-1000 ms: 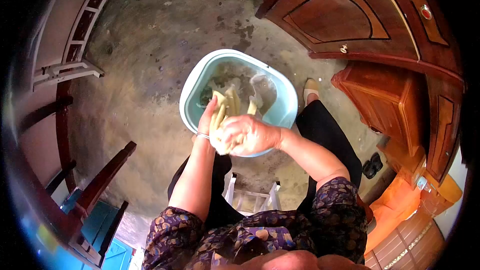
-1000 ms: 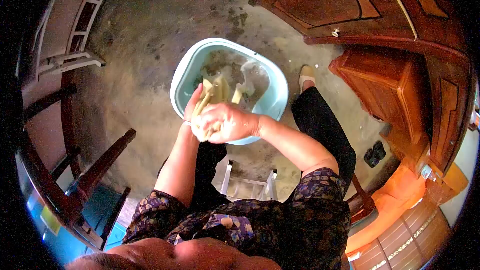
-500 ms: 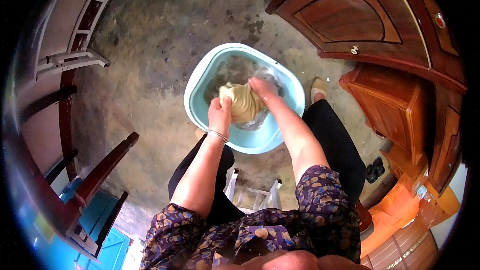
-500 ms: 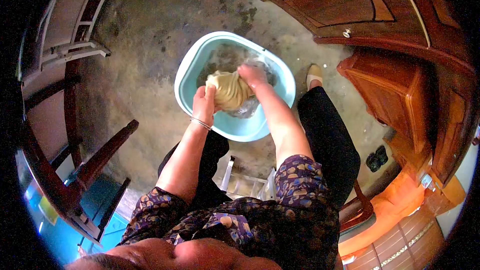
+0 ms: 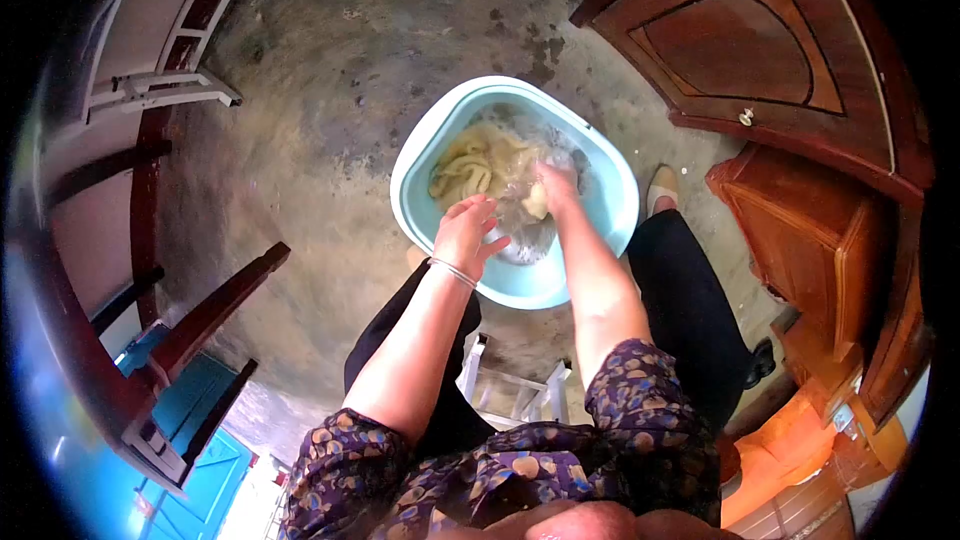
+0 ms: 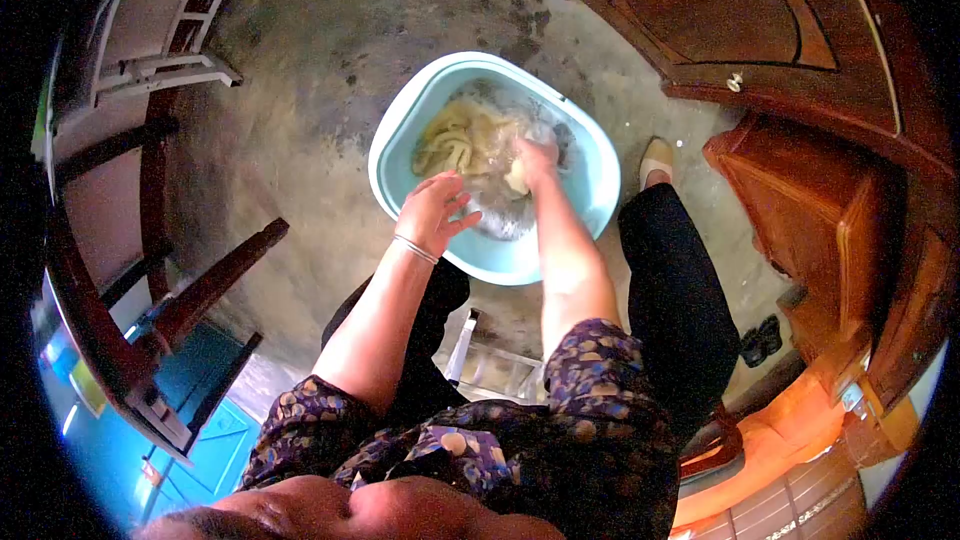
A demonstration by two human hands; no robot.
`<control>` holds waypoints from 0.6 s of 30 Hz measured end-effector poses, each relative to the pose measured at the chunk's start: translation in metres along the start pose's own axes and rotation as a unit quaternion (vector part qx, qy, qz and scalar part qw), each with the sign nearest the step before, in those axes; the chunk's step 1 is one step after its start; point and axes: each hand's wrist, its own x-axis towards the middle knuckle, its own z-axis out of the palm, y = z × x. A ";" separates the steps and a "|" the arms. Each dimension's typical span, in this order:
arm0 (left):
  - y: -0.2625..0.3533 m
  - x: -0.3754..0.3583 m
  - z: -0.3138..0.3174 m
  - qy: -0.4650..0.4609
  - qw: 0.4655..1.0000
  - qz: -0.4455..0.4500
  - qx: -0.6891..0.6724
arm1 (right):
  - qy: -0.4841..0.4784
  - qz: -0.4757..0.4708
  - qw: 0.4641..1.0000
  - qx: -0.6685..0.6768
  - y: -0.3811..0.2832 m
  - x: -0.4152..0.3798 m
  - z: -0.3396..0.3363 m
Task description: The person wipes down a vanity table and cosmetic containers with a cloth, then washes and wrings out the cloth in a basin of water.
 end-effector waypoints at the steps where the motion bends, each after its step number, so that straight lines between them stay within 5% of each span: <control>1: 0.000 0.000 0.001 -0.002 1.000 -0.017 -0.005 | -0.058 -0.008 0.996 -0.060 0.008 0.007 -0.018; 6: 0.006 -0.002 0.008 -0.036 0.987 -0.130 -0.084 | -0.333 0.001 0.919 -0.213 -0.112 -0.135 0.012; 9: -0.014 0.019 -0.004 -0.307 0.909 -0.064 -0.275 | -0.426 -0.029 0.862 -0.274 -0.151 -0.207 0.021; 11: -0.016 0.019 -0.008 -0.354 0.872 -0.131 -0.312 | -0.496 -0.200 0.787 -0.307 -0.164 -0.238 0.025; 13: -0.014 0.009 -0.012 -0.391 0.846 -0.142 -0.334 | -0.505 -0.126 0.802 -0.293 -0.175 -0.269 0.028; 18: -0.004 -0.031 -0.014 -0.347 0.880 -0.161 -0.281 | -0.602 -0.183 0.712 -0.310 -0.189 -0.305 0.034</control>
